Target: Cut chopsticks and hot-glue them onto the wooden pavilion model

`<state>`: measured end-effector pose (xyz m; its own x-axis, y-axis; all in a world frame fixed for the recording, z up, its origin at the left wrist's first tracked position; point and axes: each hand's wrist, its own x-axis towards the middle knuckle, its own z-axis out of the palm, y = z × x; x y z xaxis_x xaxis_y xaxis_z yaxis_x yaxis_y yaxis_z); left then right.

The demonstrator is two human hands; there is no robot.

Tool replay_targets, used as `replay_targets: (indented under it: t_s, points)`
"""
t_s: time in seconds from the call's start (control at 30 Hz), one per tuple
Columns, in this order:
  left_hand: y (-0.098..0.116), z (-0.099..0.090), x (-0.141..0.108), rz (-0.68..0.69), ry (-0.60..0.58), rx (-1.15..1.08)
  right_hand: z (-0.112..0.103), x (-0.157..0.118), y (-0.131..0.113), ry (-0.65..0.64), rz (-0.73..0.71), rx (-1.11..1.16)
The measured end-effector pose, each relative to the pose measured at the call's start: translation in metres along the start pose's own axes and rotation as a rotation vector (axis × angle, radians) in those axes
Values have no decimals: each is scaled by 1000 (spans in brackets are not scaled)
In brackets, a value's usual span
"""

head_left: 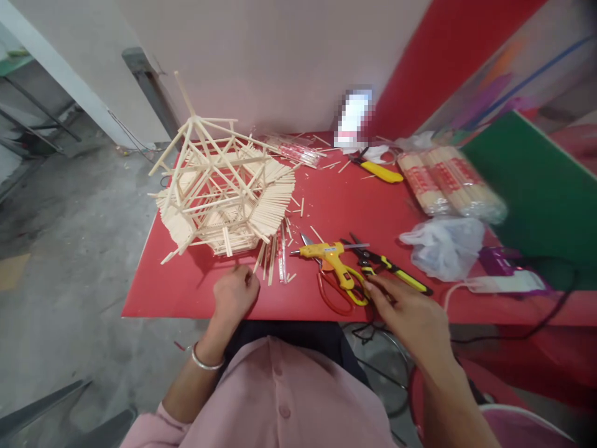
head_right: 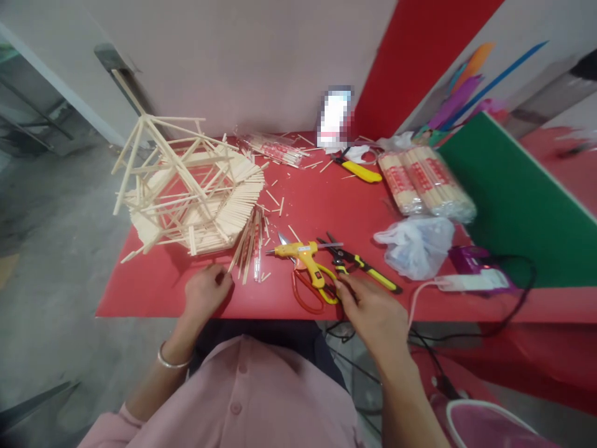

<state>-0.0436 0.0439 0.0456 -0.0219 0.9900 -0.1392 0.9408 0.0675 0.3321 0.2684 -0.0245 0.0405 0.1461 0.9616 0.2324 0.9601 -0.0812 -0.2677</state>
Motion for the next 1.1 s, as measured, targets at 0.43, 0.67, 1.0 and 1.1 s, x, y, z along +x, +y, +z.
replay_targets:
  t_s: [0.43,0.67,1.0,1.1]
  points:
    - [-3,13,-23,-225,-20,-1067,-2,18,23,-174,39,-255]
    - [5,10,-30,-285,-68,-1261,-14,31,32,-350,98,-290]
    - [3,14,-29,-288,-96,-1269,-10,25,37,-114,349,-249]
    - [1,16,-28,-288,-86,-1257,-17,26,44,-191,465,-87]
